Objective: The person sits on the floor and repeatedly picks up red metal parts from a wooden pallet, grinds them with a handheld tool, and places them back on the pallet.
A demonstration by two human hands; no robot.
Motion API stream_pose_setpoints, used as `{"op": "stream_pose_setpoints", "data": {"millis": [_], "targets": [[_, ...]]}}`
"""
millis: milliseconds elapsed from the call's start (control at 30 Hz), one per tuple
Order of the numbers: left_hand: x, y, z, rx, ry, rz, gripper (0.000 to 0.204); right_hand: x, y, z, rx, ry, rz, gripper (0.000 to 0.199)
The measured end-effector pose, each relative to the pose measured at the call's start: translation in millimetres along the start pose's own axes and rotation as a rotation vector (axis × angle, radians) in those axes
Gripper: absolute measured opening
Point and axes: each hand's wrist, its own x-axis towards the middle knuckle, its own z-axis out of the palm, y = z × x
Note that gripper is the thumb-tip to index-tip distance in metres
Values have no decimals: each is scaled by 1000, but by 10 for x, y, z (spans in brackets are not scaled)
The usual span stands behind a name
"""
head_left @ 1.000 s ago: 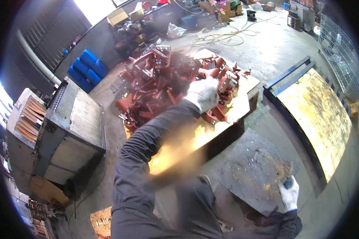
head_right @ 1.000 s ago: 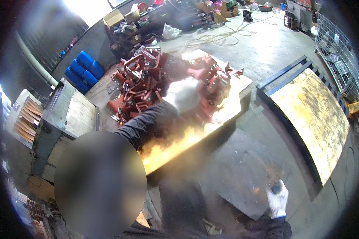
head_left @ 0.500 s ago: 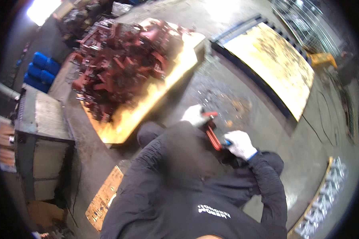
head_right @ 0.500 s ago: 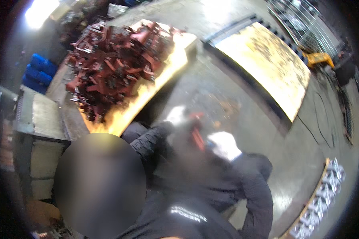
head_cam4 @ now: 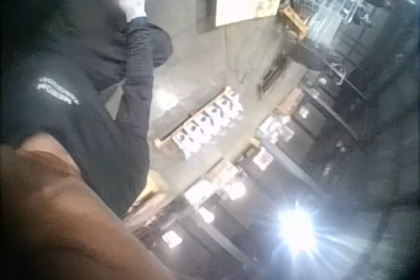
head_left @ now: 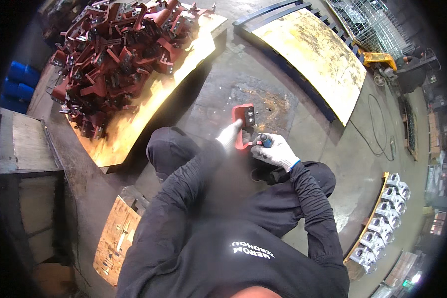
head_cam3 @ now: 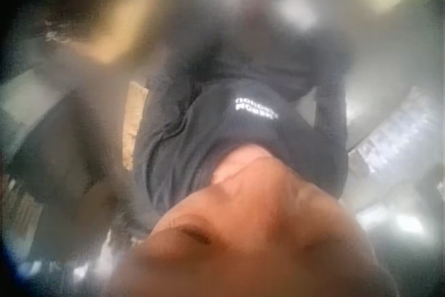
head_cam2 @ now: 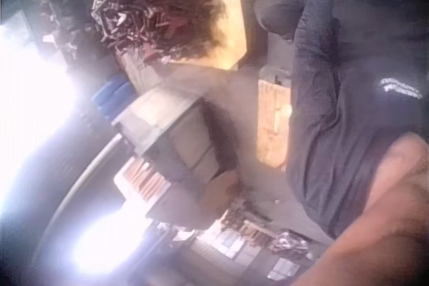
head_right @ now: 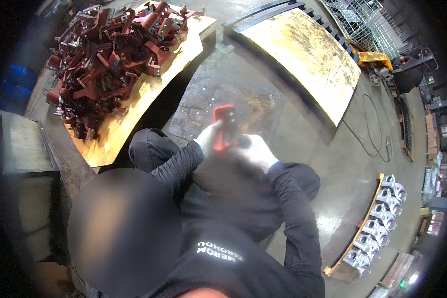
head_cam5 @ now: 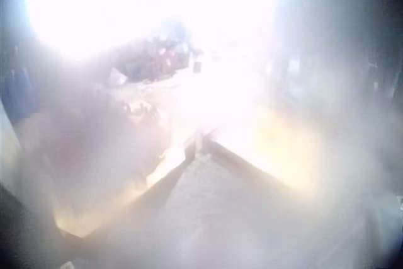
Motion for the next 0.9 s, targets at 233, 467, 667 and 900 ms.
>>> {"op": "stream_pose_setpoints", "data": {"millis": [233,467,667,900], "targets": [[11,64,382,235,311,53,44,274,456,-382,-593,348,47,34],[25,62,331,199,234,33,47,400,200,-161,-902,379,60,32],[26,85,335,223,242,11,48,515,160,-122,-1008,438,20,31],[-1,57,291,331,248,10,49,618,139,-63,-1105,401,101,29]]}}
